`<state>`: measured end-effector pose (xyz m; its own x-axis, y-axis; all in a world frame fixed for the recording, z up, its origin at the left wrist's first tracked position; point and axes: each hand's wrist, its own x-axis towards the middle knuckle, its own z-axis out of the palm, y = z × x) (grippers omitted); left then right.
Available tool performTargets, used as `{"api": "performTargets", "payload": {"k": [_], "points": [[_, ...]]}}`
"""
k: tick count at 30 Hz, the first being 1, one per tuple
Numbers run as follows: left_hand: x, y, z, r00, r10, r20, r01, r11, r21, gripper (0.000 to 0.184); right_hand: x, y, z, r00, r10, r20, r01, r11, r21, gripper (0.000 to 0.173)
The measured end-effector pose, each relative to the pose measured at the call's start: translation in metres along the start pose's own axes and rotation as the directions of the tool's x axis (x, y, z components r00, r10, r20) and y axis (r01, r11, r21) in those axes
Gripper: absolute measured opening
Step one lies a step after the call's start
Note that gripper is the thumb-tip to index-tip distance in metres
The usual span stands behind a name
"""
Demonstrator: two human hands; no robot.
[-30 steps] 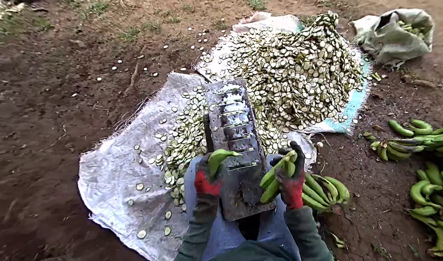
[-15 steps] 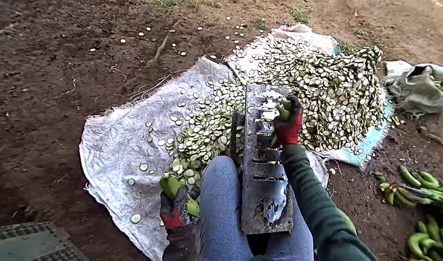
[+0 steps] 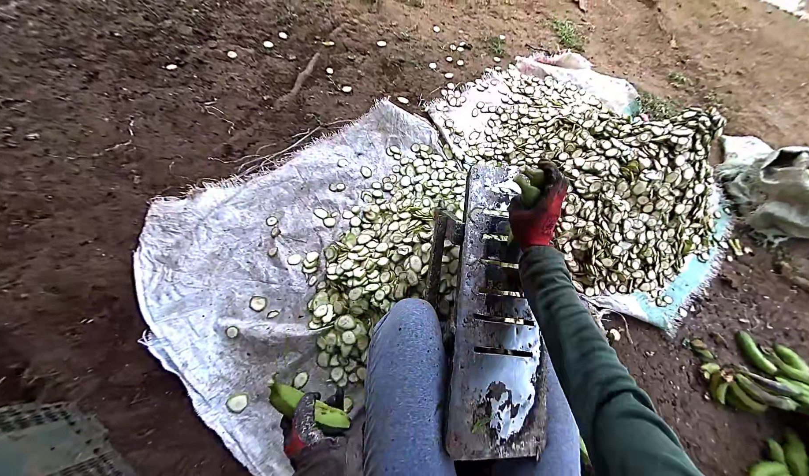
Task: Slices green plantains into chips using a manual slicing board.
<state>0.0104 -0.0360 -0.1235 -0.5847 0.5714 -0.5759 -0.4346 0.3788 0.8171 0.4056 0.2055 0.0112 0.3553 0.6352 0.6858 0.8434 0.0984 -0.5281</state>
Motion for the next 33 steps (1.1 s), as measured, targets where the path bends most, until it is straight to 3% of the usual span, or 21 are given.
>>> {"api": "performTargets", "payload": {"k": [2,7,9,13,15,17,19,23,25,27,29,33], "points": [[0.007,-0.013,-0.008,0.998,-0.018,-0.064,0.022,0.999,0.049,0.047,-0.04,-0.014,-0.026,0.999,0.017,0.033,-0.019,0.999,0.039,0.072],[0.007,-0.023,-0.007,0.994,-0.086,-0.063,0.085,0.996,-0.016,0.043,-0.235,-0.065,-0.138,0.993,0.063,0.097,-0.084,0.97,0.229,0.064],[0.011,-0.02,0.0,0.996,-0.067,-0.061,0.064,0.997,-0.052,0.041,-0.238,-0.066,-0.137,0.993,0.031,0.113,-0.056,0.972,0.227,0.063],[0.012,-0.005,0.01,1.0,0.024,0.002,-0.024,1.0,-0.02,0.041,-0.122,-0.031,-0.06,0.994,-0.059,0.087,0.05,0.993,0.103,0.064],[0.011,-0.005,0.006,0.997,0.081,0.011,-0.081,0.996,0.029,0.048,-0.073,-0.02,-0.031,0.99,0.007,0.138,-0.014,0.998,0.056,0.071],[0.01,-0.008,-0.001,0.996,0.088,-0.02,-0.086,0.994,0.069,0.05,-0.06,-0.027,-0.031,0.981,0.079,0.175,-0.083,0.996,0.016,0.071],[0.01,-0.014,-0.009,0.997,0.049,-0.067,-0.043,0.994,0.096,0.048,-0.088,-0.042,-0.06,0.971,0.143,0.194,-0.149,0.989,0.014,0.067],[0.028,-0.038,-0.031,0.995,-0.025,-0.097,0.036,0.993,0.114,0.049,-0.229,-0.074,-0.137,0.987,0.091,0.134,-0.108,0.986,0.125,0.054],[0.032,-0.046,-0.032,0.992,-0.053,-0.114,0.067,0.991,0.12,0.048,-0.255,-0.073,-0.143,0.992,0.06,0.115,-0.078,0.983,0.168,0.051],[0.037,-0.054,-0.032,0.986,-0.082,-0.142,0.097,0.99,0.102,0.048,-0.216,-0.059,-0.12,0.993,0.011,0.116,-0.029,0.988,0.153,0.056],[0.042,-0.066,-0.032,0.987,-0.079,-0.14,0.093,0.991,0.097,0.049,-0.14,-0.038,-0.077,0.99,-0.053,0.134,0.042,0.996,0.083,0.058],[0.042,-0.078,-0.042,0.998,-0.003,-0.065,0.011,0.992,0.123,0.055,-0.015,0.0,0.005,0.991,-0.032,0.132,0.036,0.999,-0.025,0.061]]}}
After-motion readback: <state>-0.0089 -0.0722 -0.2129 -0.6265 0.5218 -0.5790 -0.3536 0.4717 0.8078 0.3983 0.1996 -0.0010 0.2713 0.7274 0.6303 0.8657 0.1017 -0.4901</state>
